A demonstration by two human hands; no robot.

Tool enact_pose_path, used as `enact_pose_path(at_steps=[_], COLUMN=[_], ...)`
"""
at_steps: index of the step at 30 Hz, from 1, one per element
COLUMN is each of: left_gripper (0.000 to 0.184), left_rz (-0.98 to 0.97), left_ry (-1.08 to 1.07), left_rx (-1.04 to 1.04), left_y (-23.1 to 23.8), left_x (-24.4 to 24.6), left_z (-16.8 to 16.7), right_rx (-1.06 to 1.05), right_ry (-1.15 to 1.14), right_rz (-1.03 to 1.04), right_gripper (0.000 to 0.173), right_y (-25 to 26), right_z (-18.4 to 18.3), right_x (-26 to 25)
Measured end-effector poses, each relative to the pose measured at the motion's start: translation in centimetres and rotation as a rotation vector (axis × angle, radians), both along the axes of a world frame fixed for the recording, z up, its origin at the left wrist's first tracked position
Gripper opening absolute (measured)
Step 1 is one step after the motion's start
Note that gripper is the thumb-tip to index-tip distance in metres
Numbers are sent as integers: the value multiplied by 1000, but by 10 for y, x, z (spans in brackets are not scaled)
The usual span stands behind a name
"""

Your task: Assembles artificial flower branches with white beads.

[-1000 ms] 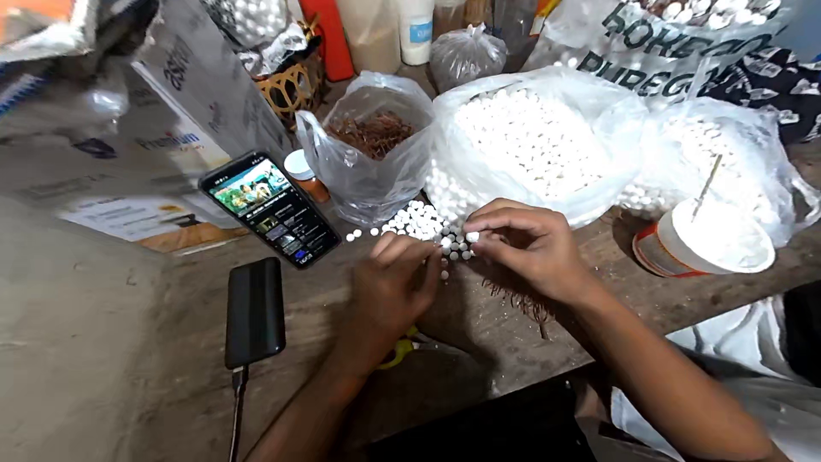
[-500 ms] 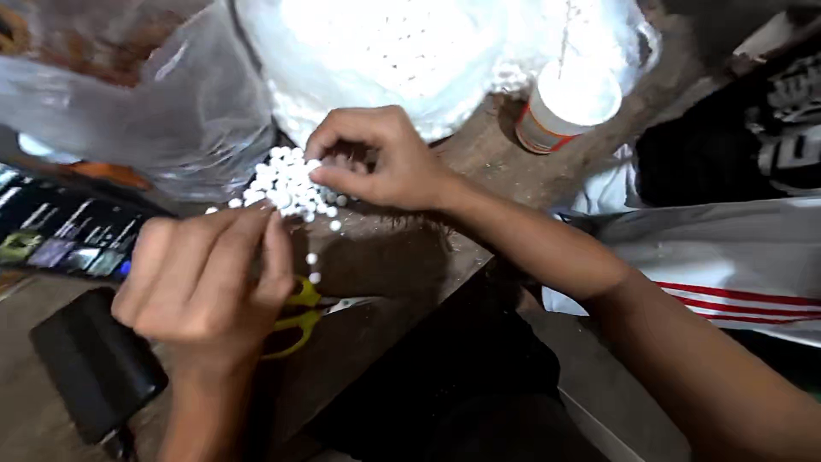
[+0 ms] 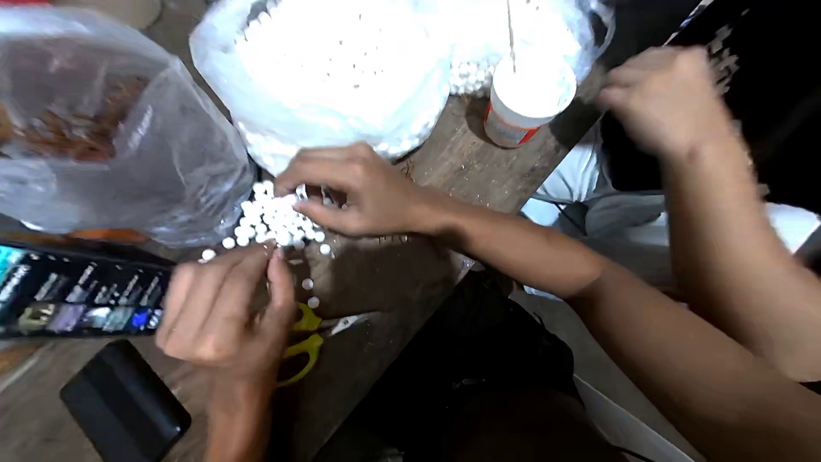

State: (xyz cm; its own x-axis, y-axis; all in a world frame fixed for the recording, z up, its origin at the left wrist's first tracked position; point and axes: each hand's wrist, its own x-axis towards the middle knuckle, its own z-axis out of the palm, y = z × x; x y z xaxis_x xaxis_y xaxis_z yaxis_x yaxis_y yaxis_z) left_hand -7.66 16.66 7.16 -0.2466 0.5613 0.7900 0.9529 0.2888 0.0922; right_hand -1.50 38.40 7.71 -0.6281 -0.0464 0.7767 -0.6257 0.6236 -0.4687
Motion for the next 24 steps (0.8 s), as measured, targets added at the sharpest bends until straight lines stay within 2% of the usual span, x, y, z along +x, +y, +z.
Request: enact_pose_path(at_steps=[10, 19, 24], left_gripper=[17, 19, 19], left_rz=[-149, -35, 38], left_ry=[-59, -155, -189], left_rx=[90, 41, -7], left_y=[13, 6, 5], left_x=[5, -2, -1], left_z=[6, 12, 3], right_rx=[40, 35, -110], right_ry=[-52, -75, -169], right_rz=[-102, -159, -19], right_gripper=[14, 16, 15], right_y=[8, 11, 6], right_z=[-1, -4, -1], right_x=[-2, -2, 3])
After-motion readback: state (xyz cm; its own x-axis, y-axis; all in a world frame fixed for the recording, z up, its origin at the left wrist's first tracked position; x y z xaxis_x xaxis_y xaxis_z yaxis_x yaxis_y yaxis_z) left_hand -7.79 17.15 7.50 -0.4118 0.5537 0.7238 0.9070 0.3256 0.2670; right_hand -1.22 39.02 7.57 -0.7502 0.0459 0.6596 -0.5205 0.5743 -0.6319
